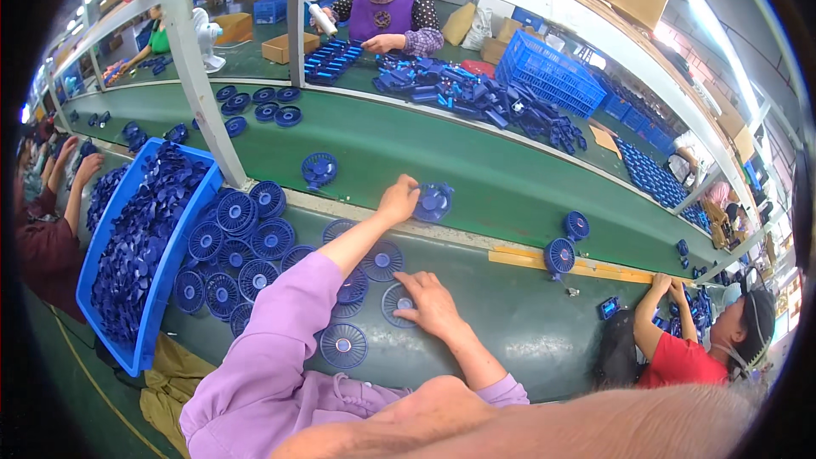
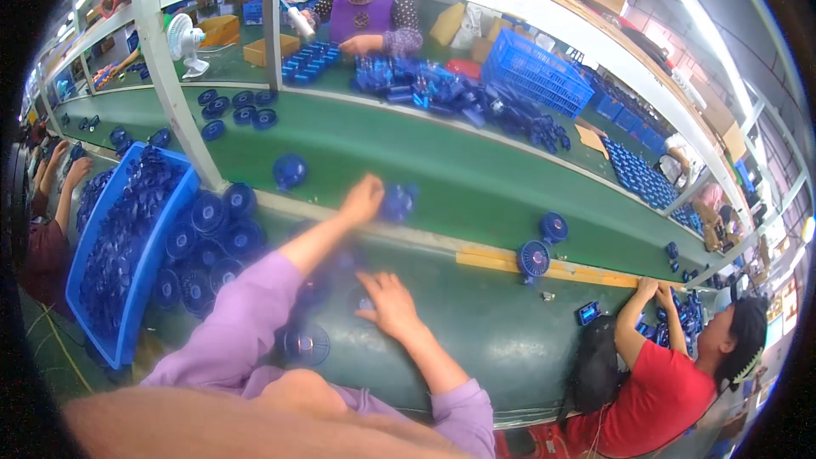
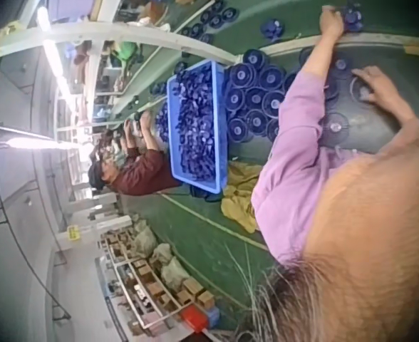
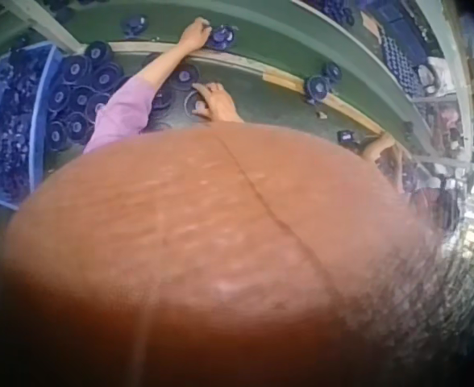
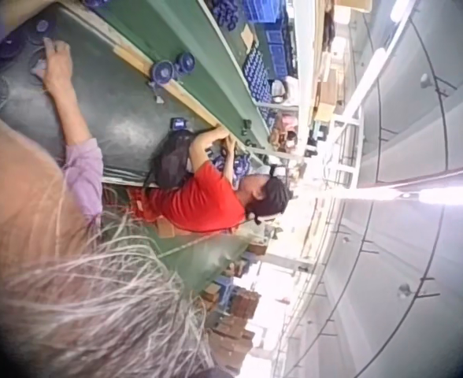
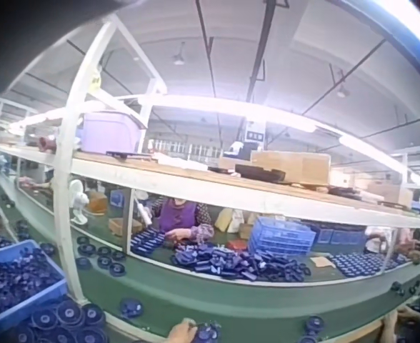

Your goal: The person assembles small fans by taking fan components from the conveyor and table, snapping the casing parts together by hand, and placing the assembled fans onto the conveyor belt.

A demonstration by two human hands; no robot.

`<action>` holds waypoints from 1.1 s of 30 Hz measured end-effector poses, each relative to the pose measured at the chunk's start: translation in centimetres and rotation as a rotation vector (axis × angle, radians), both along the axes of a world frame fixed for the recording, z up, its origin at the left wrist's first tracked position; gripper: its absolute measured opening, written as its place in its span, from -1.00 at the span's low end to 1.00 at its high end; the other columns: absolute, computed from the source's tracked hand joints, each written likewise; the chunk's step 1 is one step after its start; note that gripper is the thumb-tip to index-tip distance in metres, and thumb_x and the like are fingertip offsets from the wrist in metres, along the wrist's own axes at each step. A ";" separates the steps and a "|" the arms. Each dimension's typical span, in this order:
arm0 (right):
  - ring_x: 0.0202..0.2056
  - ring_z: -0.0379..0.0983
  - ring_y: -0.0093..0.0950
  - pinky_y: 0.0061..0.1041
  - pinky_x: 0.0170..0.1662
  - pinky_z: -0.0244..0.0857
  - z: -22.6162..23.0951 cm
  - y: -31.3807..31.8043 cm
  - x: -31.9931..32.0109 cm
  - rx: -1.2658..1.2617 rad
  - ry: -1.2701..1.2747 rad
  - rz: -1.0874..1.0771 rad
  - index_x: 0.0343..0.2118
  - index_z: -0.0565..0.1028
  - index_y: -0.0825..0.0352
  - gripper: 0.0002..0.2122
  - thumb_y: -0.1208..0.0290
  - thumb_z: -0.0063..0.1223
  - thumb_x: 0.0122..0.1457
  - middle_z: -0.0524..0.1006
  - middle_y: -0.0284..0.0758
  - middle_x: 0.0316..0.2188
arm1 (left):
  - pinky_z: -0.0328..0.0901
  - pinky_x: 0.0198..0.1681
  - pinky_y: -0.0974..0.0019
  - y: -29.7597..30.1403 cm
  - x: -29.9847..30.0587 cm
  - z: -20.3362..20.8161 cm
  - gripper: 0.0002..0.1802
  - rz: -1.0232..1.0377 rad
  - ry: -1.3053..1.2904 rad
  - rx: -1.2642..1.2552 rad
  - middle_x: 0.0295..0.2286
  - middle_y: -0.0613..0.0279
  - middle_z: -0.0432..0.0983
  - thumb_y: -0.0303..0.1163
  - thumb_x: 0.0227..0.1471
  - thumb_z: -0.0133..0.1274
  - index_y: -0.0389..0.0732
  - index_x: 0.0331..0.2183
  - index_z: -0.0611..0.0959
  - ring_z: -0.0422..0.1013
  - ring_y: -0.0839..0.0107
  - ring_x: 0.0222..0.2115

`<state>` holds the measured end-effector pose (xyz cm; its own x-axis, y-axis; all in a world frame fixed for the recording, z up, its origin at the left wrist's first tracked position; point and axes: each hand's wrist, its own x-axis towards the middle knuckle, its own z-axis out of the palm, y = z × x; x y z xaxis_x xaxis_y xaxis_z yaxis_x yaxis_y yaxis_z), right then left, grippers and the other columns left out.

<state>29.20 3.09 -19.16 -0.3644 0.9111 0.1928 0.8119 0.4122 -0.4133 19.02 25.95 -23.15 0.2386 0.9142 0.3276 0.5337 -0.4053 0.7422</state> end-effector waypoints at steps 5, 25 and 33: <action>-0.45 0.43 -0.45 -0.49 -0.33 0.34 -1.1 0.9 1.7 -0.130 0.370 -0.042 -0.22 0.55 0.33 -0.65 0.42 0.32 -0.14 0.52 -0.27 -0.44 | 0.40 -0.26 0.29 -5.3 -5.0 3.3 -0.55 -0.162 -0.632 -0.560 -0.19 0.21 0.47 -0.27 0.14 -0.03 -0.26 0.03 0.38 0.47 0.41 -0.29; 0.24 0.03 -0.07 -0.16 0.23 -0.03 1.3 2.6 -6.0 0.329 0.502 0.023 -0.29 0.41 0.26 -0.66 0.28 0.27 -0.10 0.21 -0.06 0.18 | 0.34 -0.06 0.20 -16.9 -9.0 4.0 -0.51 -0.245 -1.546 -1.019 -0.19 0.16 0.50 0.03 0.18 -0.18 -0.18 -0.12 0.51 0.43 0.30 -0.17; 0.11 0.26 -0.14 -0.27 0.17 0.13 1.8 2.3 -6.9 0.161 0.790 -0.093 0.12 0.29 0.29 -0.31 0.13 0.23 -0.10 0.32 -0.08 0.10 | 0.30 -0.05 0.28 -17.7 -7.9 3.4 -0.67 -0.025 -1.407 -0.578 -0.19 0.26 0.36 -0.09 0.23 -0.21 -0.11 -0.14 0.41 0.35 0.40 -0.15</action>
<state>22.34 5.41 -17.38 0.0095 0.8701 0.4927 0.3391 0.4608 -0.8202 11.11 8.26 -19.80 0.0640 0.9933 -0.0958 -0.7235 0.1123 0.6811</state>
